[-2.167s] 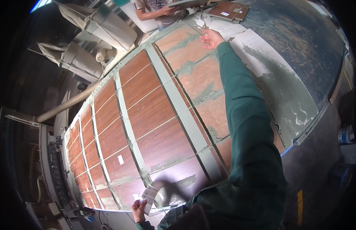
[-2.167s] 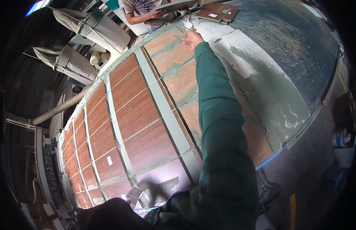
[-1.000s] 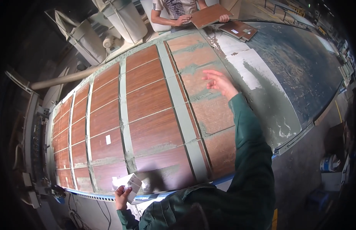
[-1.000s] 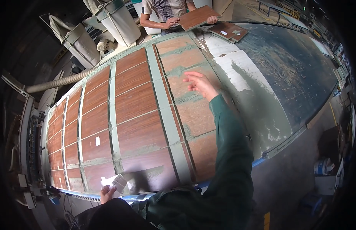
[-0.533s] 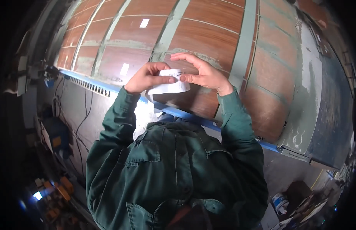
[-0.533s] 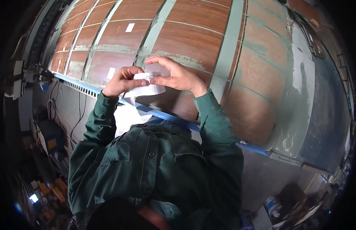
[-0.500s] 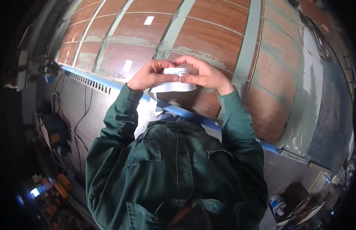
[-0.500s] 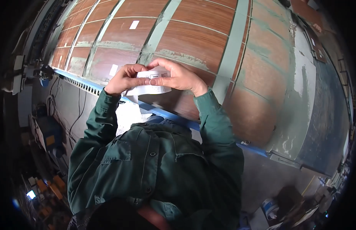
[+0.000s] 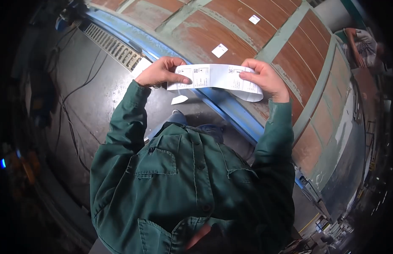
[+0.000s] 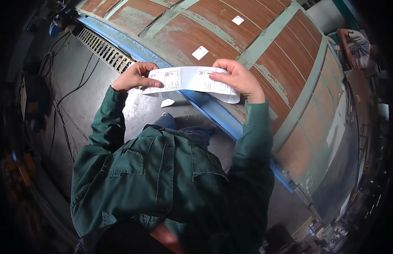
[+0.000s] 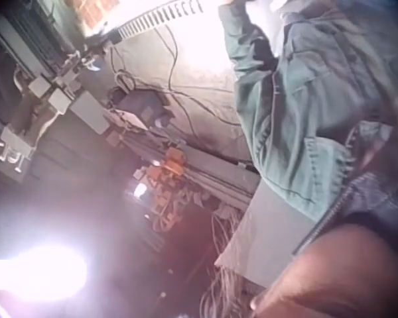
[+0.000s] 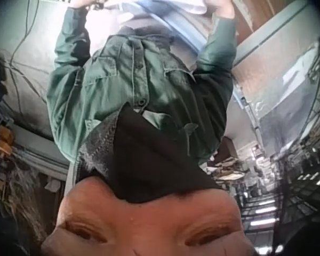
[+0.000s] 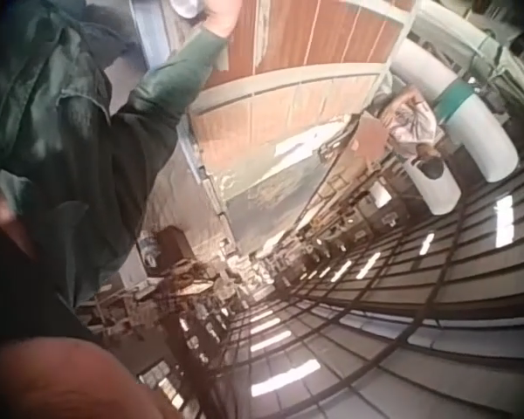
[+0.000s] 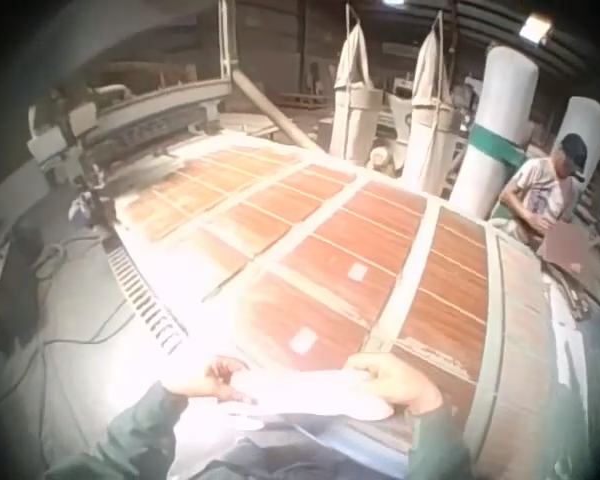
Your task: Applying identification labels to wood panels and operating the control interface of a manufacturing machine.
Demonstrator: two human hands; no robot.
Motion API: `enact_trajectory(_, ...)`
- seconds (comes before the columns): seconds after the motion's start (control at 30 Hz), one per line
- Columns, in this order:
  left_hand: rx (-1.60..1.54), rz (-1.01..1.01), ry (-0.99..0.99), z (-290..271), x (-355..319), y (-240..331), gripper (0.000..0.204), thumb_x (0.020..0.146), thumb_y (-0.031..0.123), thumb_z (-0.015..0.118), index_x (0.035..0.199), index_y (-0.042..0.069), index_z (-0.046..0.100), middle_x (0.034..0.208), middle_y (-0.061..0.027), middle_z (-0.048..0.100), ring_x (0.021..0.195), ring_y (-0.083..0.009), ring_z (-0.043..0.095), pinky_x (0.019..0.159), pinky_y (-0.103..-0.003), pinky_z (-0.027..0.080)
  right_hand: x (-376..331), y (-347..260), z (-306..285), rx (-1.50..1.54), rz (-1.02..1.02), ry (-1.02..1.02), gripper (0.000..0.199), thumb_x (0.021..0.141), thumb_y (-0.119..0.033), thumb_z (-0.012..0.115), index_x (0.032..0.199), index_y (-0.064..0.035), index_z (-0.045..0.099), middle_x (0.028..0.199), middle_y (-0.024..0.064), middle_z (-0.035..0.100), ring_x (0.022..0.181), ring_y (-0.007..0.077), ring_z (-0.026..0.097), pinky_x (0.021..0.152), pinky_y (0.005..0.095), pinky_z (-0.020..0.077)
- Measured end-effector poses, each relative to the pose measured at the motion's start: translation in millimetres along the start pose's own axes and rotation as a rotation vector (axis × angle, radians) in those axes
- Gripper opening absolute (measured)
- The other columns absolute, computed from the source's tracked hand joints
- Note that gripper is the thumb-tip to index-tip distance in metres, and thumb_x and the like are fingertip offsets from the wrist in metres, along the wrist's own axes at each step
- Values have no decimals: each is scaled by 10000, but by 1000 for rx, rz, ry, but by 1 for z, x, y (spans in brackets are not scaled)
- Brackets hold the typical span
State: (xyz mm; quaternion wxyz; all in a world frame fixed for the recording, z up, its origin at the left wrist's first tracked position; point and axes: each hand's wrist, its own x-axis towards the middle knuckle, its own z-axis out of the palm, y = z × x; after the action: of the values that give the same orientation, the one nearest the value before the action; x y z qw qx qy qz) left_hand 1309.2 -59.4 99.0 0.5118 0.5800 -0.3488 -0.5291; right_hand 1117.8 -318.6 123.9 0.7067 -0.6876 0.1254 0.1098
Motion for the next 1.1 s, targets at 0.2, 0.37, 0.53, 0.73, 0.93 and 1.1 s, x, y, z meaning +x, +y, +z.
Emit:
enact_trajectory(0.2,22,53,110,-62,-66,-26,273,740,91,743,966,-10,627,866,-34,664,762,-81,596,709,-217,476,63,-13,69,-122,19,-38,125,831,-135,639,900,-49,582,811,-16,615,705,29,567,615,187,451)
enact_trajectory(0.37,-9,11,151,-89,-100,-33,292,734,125,756,951,1,606,888,-46,657,809,-79,587,742,-213,463,97,-32,115,-151,-28,-105,137,811,-108,647,905,-36,577,813,-11,610,718,32,561,633,191,450)
enact_trajectory(0.53,-1,134,72,-78,-79,-25,256,817,192,681,990,18,607,843,16,614,774,-45,539,690,-203,428,122,-41,147,-247,-127,-160,188,778,-69,653,943,-25,575,855,11,604,791,55,557,689,195,448)
enact_trajectory(0.73,-64,49,182,-90,-69,-36,153,823,142,667,894,14,624,798,12,624,733,-42,544,664,-182,422,139,-27,151,-262,-325,-72,255,786,-49,630,1032,-22,569,981,29,592,911,97,558,797,236,447)
enact_trajectory(0.93,-357,3,86,-97,-53,-20,107,791,18,600,897,15,589,824,-17,627,725,-71,564,677,-201,438,156,-20,142,-46,-429,-87,320,752,-15,619,1065,-70,583,892,-31,572,779,63,492,749,233,418)
enact_trajectory(1.1,-457,62,65,-109,-15,-17,184,760,-2,599,939,27,624,876,-14,637,796,-91,576,763,-226,441,172,-26,124,69,-465,-159,363,777,-10,590,1129,-94,559,819,-49,529,755,32,471,682,198,383)
